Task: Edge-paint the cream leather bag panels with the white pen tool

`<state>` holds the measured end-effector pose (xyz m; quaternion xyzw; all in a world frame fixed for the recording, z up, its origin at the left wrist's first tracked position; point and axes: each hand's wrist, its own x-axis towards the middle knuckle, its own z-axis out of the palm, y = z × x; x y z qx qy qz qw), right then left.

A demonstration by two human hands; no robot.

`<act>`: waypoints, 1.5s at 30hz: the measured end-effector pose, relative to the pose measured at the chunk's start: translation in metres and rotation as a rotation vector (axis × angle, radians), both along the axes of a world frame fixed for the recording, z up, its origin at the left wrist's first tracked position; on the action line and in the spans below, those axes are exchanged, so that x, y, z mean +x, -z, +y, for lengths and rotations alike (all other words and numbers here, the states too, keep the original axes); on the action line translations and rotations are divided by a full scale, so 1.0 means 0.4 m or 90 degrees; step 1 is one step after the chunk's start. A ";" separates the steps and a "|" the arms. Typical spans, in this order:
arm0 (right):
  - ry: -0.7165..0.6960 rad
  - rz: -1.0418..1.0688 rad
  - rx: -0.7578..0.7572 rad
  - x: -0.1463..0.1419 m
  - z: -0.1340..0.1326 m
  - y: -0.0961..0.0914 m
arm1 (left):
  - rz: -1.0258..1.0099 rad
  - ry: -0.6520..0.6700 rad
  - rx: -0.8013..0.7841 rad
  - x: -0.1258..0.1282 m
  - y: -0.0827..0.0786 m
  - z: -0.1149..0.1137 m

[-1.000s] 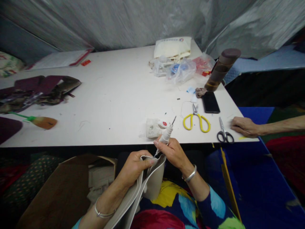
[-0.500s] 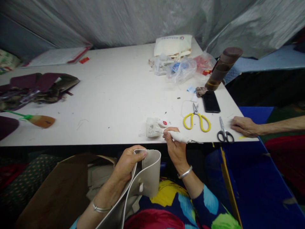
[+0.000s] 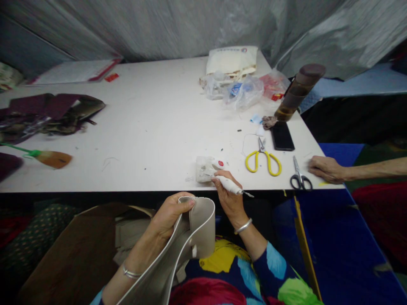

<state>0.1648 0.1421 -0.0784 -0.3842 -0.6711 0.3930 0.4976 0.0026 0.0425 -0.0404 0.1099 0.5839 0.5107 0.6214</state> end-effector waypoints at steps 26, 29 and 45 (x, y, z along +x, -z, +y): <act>-0.261 0.107 -0.265 0.032 -0.007 -0.047 | -0.019 0.091 0.009 -0.004 0.002 -0.007; -0.282 0.083 -0.251 0.032 -0.010 -0.051 | -0.004 0.089 0.006 -0.001 0.001 -0.006; -0.319 -0.012 -0.188 0.043 -0.011 -0.094 | -0.033 0.059 0.016 0.013 0.009 -0.013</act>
